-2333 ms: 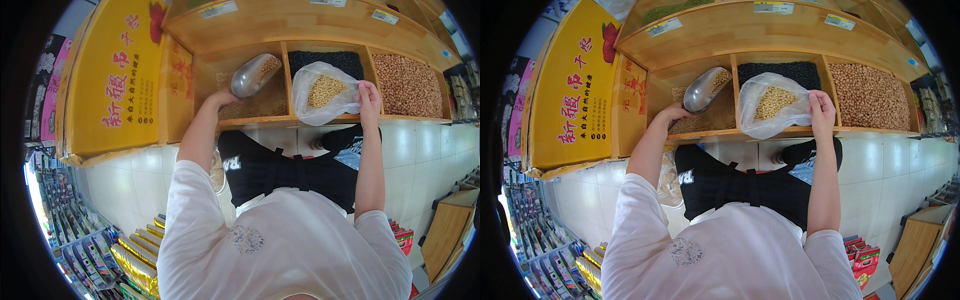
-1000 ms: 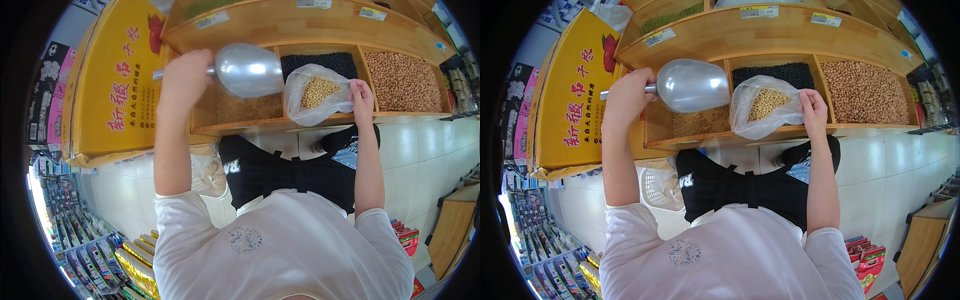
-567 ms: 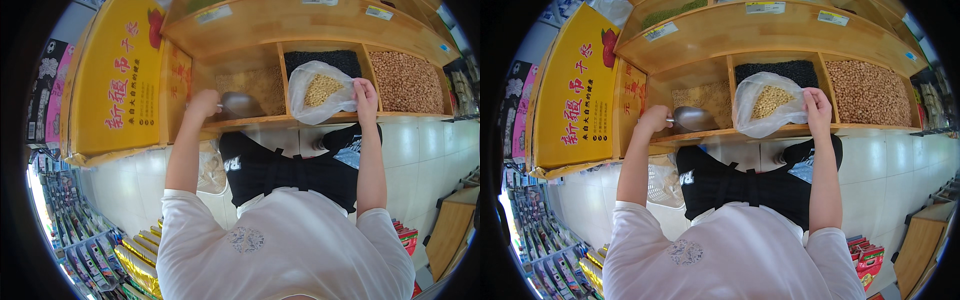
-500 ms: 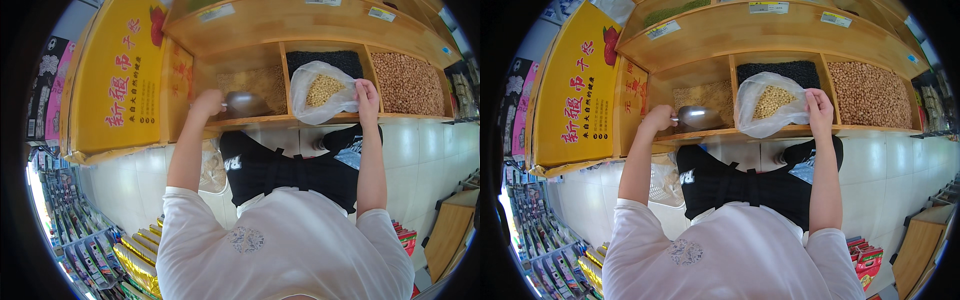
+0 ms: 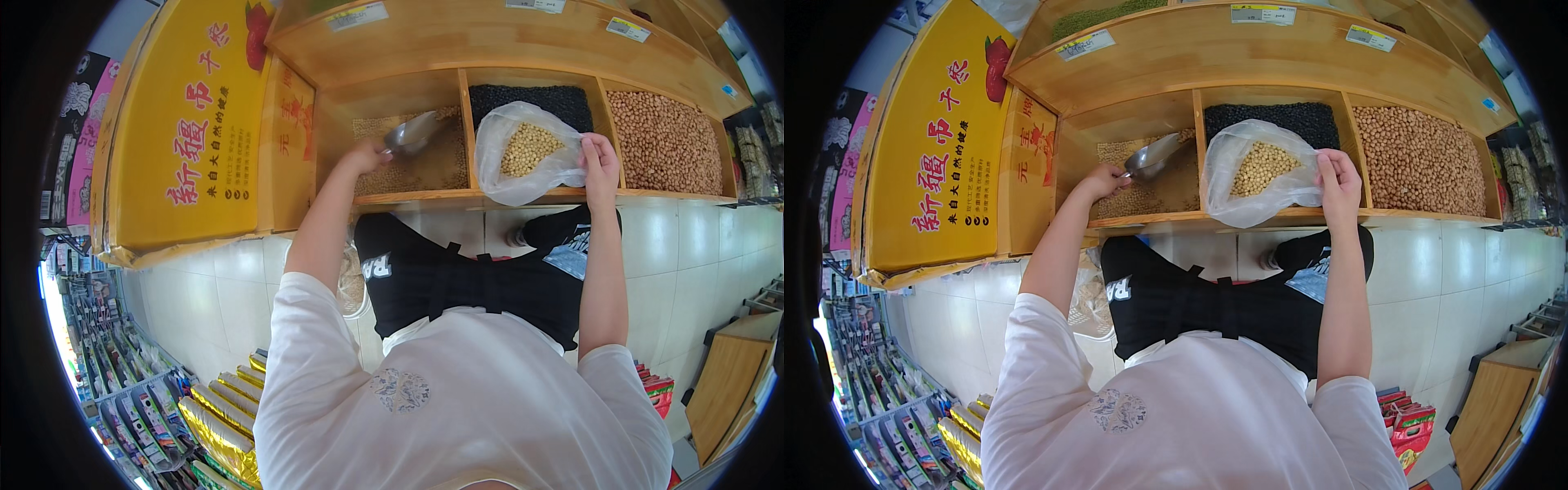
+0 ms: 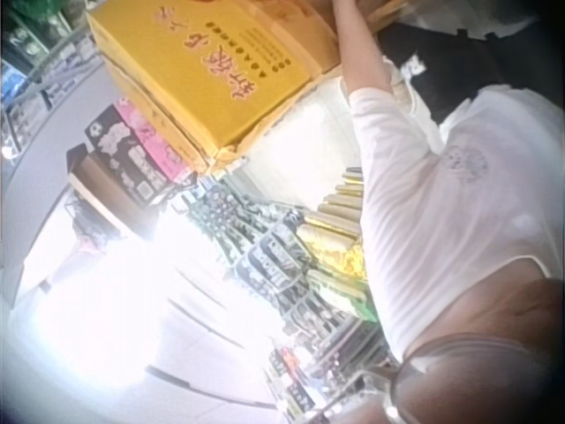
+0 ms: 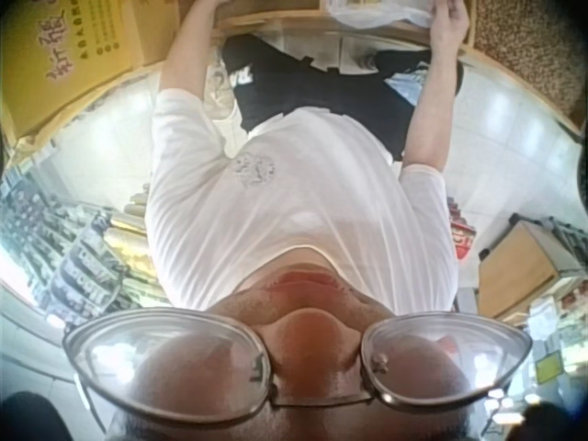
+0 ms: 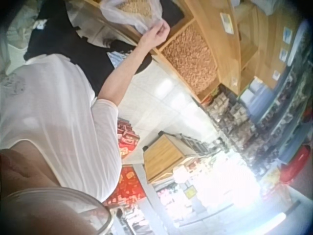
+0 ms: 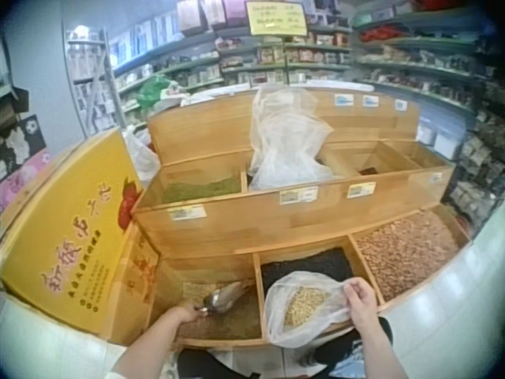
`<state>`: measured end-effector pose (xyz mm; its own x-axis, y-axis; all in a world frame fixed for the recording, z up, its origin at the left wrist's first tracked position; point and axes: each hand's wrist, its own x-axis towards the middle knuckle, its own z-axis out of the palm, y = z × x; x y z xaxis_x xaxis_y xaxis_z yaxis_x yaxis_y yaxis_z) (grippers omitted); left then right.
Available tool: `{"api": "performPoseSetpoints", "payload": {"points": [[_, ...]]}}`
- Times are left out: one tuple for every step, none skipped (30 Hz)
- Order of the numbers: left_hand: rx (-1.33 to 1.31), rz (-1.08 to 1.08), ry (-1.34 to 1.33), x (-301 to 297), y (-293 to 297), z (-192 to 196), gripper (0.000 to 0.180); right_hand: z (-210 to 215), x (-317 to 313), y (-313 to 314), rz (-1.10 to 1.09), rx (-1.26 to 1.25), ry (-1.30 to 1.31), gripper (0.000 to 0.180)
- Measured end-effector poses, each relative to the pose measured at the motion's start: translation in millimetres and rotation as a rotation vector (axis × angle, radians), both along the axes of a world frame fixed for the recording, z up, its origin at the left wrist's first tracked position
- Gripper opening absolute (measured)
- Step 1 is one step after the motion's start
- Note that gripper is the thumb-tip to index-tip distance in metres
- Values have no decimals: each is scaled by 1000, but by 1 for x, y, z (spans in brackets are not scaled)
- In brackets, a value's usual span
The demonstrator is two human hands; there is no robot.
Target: The person scoops soybeans from a wooden bin into a plastic bag using a metal scoop. After filling the bag, they place it on the counter and then scoop black beans into another bag.
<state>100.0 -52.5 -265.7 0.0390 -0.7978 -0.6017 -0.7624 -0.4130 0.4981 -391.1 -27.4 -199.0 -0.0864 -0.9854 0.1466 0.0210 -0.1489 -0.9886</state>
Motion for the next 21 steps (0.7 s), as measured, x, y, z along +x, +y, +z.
{"api": "performPoseSetpoints", "payload": {"points": [[-3,6,26,0,-1,-5,22,0,0,0,8,-6,-9,14],[1,17,53,1,-2,-10,22,0,0,0,4,2,-10,14],[3,21,64,2,-2,-13,21,0,0,-1,18,-16,-15,14],[11,29,74,2,-2,-16,21,0,0,-1,19,-21,-14,14],[15,39,104,3,-2,-18,21,0,0,-1,5,-1,-8,14],[27,42,137,3,-2,-19,20,0,0,0,10,-9,2,14],[34,50,189,3,-1,-19,20,0,-1,1,0,7,17,14],[56,78,224,3,-1,-18,20,0,0,1,-9,18,33,14],[60,35,187,3,-2,-17,20,0,0,0,-4,11,16,13],[82,12,136,1,-2,-16,20,-1,0,0,0,3,3,13],[96,-22,97,-1,-3,-14,21,-1,0,0,-10,14,-4,13],[120,14,105,-2,-3,-12,21,-1,0,-1,2,-12,-8,13],[138,40,124,-2,-2,-10,22,-2,0,-1,2,-17,-8,13],[157,75,140,-3,-1,-8,23,-2,0,-1,-14,1,-3,13],[143,77,183,-3,0,-6,24,-2,-1,-1,0,-14,-9,13],[128,88,225,-3,2,-3,25,-2,-1,-1,-3,-7,-10,13],[113,99,266,-3,4,-1,26,-3,-1,0,-11,10,-7,13],[106,93,290,-3,4,2,34,-3,0,0,-6,2,-5,13],[99,85,314,-3,5,4,43,-3,0,0,-8,4,0,13],[85,79,322,-3,5,6,52,-2,0,0,-19,15,10,13],[69,86,342,-3,6,8,53,-2,0,0,-9,0,0,13]]}}
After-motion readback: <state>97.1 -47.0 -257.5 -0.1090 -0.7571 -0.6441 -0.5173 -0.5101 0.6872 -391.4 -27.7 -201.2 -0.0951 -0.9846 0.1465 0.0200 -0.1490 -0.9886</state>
